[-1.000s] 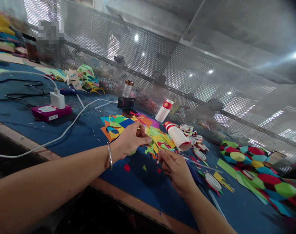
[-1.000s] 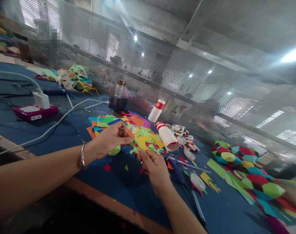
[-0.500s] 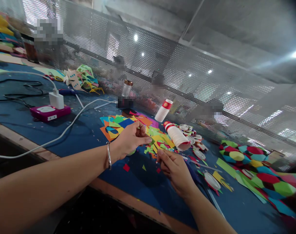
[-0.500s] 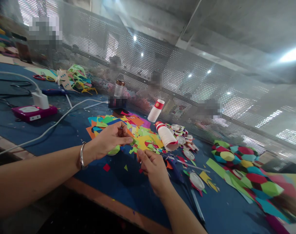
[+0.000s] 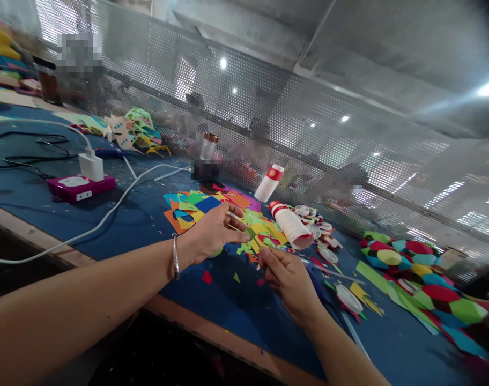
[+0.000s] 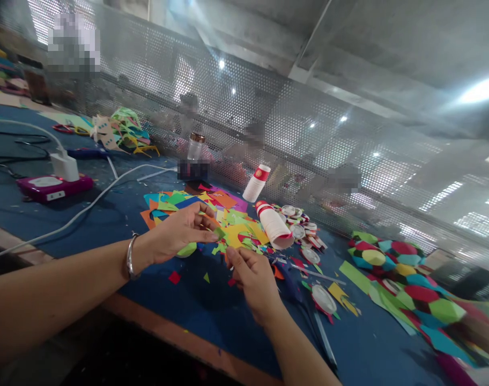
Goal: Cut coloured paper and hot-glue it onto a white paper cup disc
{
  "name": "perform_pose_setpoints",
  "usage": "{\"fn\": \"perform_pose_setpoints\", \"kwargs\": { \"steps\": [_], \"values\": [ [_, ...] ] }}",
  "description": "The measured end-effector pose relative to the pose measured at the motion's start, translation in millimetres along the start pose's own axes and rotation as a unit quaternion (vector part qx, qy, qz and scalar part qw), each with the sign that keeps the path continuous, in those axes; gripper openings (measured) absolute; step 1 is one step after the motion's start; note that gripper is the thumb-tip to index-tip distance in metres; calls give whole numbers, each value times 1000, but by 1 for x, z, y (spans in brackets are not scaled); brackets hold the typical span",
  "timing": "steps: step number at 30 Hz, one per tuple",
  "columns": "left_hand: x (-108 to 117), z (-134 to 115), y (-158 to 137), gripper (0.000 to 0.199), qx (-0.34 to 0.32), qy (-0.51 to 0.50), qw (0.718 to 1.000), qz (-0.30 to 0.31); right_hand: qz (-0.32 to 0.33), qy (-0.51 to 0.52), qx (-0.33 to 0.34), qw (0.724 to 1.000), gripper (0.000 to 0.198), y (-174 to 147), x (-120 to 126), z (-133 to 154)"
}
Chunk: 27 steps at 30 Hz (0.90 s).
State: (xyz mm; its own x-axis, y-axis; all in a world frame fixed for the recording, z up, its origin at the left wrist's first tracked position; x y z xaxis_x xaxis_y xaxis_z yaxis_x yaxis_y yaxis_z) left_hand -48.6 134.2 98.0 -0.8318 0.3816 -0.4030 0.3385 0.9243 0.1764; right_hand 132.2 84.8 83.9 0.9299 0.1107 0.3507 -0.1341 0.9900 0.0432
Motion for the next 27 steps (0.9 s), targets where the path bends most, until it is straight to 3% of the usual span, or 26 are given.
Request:
{"fn": "perform_pose_setpoints", "kwargs": {
  "steps": [27],
  "values": [
    [-6,1,-4,53,49,4,999,-7,5,-33,13,999,47,0,-1,-1]
  ]
}}
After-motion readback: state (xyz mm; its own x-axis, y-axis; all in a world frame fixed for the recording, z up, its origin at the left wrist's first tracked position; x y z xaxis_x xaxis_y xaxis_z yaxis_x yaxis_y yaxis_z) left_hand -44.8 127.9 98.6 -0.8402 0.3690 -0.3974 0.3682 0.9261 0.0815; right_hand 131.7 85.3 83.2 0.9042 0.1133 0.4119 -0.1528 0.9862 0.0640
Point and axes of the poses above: each hand's wrist, its own y-axis towards the middle knuckle, its own x-axis out of the back of the hand, z = x × y, the point moved 4 cm from there along y, towards the middle knuckle, and after that the axes turned 8 degrees about -y, right-handed, at the moved point
